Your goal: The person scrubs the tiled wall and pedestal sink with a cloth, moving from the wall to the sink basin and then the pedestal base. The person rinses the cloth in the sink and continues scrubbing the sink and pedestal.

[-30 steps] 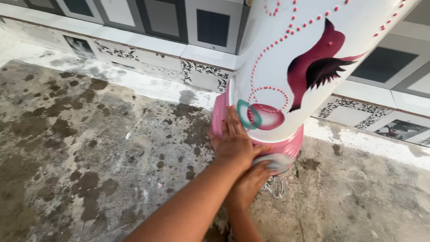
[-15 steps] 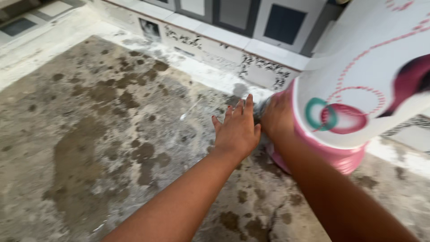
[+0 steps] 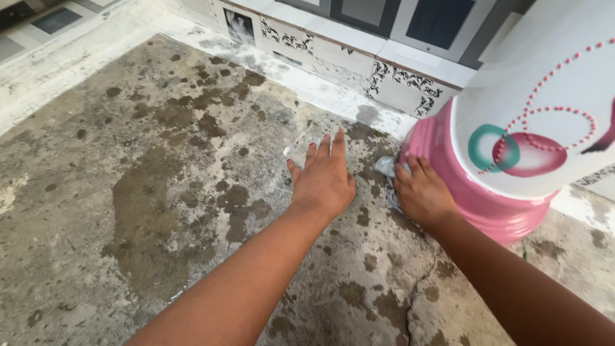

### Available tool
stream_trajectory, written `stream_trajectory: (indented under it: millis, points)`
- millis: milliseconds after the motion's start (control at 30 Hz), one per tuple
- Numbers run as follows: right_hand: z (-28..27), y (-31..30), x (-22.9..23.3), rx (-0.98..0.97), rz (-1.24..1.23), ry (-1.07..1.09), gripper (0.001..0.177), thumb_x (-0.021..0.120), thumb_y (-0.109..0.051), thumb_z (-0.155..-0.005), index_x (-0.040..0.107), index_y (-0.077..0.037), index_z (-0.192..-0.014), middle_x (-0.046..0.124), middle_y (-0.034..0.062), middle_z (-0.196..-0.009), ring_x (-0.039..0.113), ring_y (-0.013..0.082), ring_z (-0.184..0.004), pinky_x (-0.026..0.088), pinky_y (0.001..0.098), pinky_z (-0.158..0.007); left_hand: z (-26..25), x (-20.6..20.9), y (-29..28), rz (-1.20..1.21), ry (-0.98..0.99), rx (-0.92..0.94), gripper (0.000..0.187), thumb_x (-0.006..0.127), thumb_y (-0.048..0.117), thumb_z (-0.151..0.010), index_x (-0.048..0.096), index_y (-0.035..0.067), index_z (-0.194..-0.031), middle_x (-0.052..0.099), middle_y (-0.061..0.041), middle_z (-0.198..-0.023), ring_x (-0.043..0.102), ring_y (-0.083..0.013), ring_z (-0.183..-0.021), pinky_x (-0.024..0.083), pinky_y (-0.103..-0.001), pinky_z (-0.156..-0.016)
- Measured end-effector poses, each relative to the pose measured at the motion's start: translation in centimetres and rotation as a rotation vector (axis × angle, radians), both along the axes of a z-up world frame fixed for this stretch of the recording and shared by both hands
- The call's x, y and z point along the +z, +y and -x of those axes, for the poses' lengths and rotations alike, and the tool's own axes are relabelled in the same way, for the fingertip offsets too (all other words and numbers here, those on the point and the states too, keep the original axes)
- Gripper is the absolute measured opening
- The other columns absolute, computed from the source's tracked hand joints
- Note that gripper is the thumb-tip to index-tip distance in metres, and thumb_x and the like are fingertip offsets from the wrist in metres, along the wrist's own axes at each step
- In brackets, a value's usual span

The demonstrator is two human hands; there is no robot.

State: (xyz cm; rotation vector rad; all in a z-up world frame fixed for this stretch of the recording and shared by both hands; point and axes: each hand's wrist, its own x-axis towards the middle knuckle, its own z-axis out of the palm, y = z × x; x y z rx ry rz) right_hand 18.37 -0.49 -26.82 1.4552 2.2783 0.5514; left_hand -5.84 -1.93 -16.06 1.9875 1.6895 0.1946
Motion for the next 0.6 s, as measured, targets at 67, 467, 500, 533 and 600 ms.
stream_trajectory:
  millis: [67, 467, 500, 533, 600]
  points:
    - [-2.5, -2.9, -1.1, 0.11, -0.026, 0.028, 0.041, 0.04, -0.021, -0.098, 0.064, -0.01, -0.13, 0.047, 0.0095, -0.15, 0.033, 0.0365, -0.148, 0.021, 0.0492, -0.126, -0.8, -1.1, -0.1, -0.019, -0.023, -0.031, 0.085, 0.059, 0.025, -0.096, 0.007, 0.019, -0.163, 0.013, -0.01, -0.17, 0.013, -0.0324, -0.156, 0.008, -0.066, -0.123]
    - [-7.3, -15.0, -10.2, -0.259, -0.617, 1.01, 0.043, 0.042, -0.018, -0.109, 0.051, -0.002, -0.148, 0.026, 0.0182, -0.169, 0.017, 0.0468, -0.159, 0.022, 0.061, -0.128, -14.5, -5.9, -1.7, 0.1, -0.362, -0.263, 0.127, 0.07, 0.065, -0.068, 0.005, 0.013, -0.163, 0.02, -0.014, -0.168, 0.024, -0.0314, -0.154, 0.027, -0.057, -0.123]
    - [-5.9, -14.6, -11.0, -0.395, -0.728, 1.285, 0.046, 0.043, -0.021, -0.111, 0.042, 0.0, -0.151, 0.023, 0.0223, -0.167, 0.018, 0.0466, -0.157, 0.023, 0.0599, -0.126, -15.9, -6.1, -1.9, 0.133, -0.334, -0.217, 0.133, 0.069, 0.071, -0.068, -0.004, 0.01, -0.162, 0.009, -0.019, -0.168, 0.014, -0.0339, -0.155, 0.023, -0.058, -0.123]
    - [-5.2, -13.4, -11.3, -0.532, -0.849, 1.549, 0.05, 0.043, -0.025, -0.112, 0.033, 0.001, -0.154, 0.02, 0.0264, -0.166, 0.019, 0.0465, -0.154, 0.023, 0.0589, -0.124, -17.5, -6.2, -2.0, 0.161, -0.314, -0.175, 0.141, 0.069, 0.078, -0.069, -0.012, 0.008, -0.161, -0.003, -0.022, -0.168, 0.004, -0.0359, -0.156, 0.018, -0.059, -0.123]
    - [-5.9, -10.8, -10.7, -0.801, -1.007, 1.936, 0.056, 0.042, -0.032, -0.11, 0.029, -0.001, -0.155, 0.026, 0.0297, -0.159, 0.029, 0.0434, -0.147, 0.03, 0.0558, -0.117, -20.0, -6.5, -2.6, 0.171, -0.247, -0.082, 0.152, 0.067, 0.086, -0.068, -0.024, 0.006, -0.159, -0.018, -0.025, -0.168, -0.01, -0.0369, -0.157, 0.012, -0.06, -0.124]
